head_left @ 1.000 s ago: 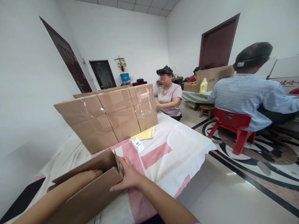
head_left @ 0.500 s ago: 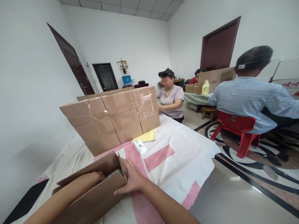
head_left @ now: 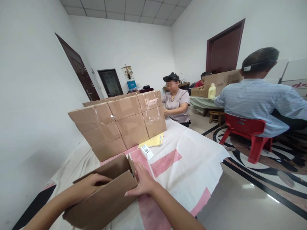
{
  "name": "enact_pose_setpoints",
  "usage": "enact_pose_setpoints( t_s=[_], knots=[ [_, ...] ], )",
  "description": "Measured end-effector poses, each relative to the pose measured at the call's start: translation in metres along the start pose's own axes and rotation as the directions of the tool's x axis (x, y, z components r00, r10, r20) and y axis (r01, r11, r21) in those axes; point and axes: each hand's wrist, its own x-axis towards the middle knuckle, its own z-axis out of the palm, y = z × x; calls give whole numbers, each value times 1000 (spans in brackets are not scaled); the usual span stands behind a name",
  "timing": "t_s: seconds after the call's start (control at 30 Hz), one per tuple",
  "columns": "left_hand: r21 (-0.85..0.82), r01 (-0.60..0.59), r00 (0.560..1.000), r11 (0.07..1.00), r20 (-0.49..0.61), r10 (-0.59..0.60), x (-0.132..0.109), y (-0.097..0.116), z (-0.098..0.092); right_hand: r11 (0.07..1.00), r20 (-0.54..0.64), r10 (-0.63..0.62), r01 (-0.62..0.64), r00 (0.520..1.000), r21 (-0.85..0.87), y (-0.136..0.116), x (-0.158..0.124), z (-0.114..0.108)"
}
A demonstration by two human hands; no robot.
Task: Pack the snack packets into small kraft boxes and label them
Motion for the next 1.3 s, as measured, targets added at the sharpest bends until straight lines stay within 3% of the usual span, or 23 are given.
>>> enact_pose_setpoints(
  t_s=[0.03,0.07,0.1,0.13,0.17,0.2,0.23,0.27,0.4,0.5,0.67,0.87,1.0,1.07,1.17,1.3],
  knots=[
    [61,28,995,998,94,-33,-5,-2,-8,1000,2,-9,9,1000,0,0,0,0],
    [113,41,991,993,119,-54,-13,-5,-15,1000,3,-20,20,1000,-1,1,0,0],
    [141,44,997,989,50,-51,-25,-9,-20,1000,5,-30,30,1000,-6,2,0,0],
    [128,34,992,991,-128,-17,-39,-14,-21,999,8,-35,35,999,-14,4,0,1],
    [90,3,942,996,-335,28,-55,-20,-20,999,14,-35,36,999,-25,6,0,2],
    [36,-29,856,999,-515,43,-70,-27,-14,999,23,-34,35,999,-36,9,0,3],
    [-47,-93,764,995,-644,41,-85,-33,-5,998,35,-34,36,999,-44,12,0,4],
    [-121,-153,750,981,-661,35,-97,-40,7,998,46,-37,39,998,-47,15,0,6],
    [-229,-230,813,946,-579,57,-116,-59,60,997,49,-72,73,996,-15,22,0,9],
    [-359,-250,817,899,-577,-4,-111,-63,80,994,3,-110,110,994,8,22,-1,8],
    [-523,-192,839,830,-526,-138,-109,-54,86,971,-110,-185,199,977,132,15,-2,3],
    [-400,-65,801,914,-568,-191,-109,-41,86,944,-171,-179,218,969,247,-4,-1,-1],
    [-416,-84,853,906,-500,-150,-96,-55,76,949,-197,-123,173,973,263,-7,-6,5],
    [-325,-52,870,944,-479,-117,-87,-65,69,955,-219,-107,161,970,248,-5,-8,8],
    [-42,-49,901,998,-433,26,-74,-72,57,952,-257,-126,189,958,239,-1,-9,13],
    [369,-64,877,927,-423,229,-62,-71,47,947,-325,-142,224,935,231,7,-10,19]
  ],
)
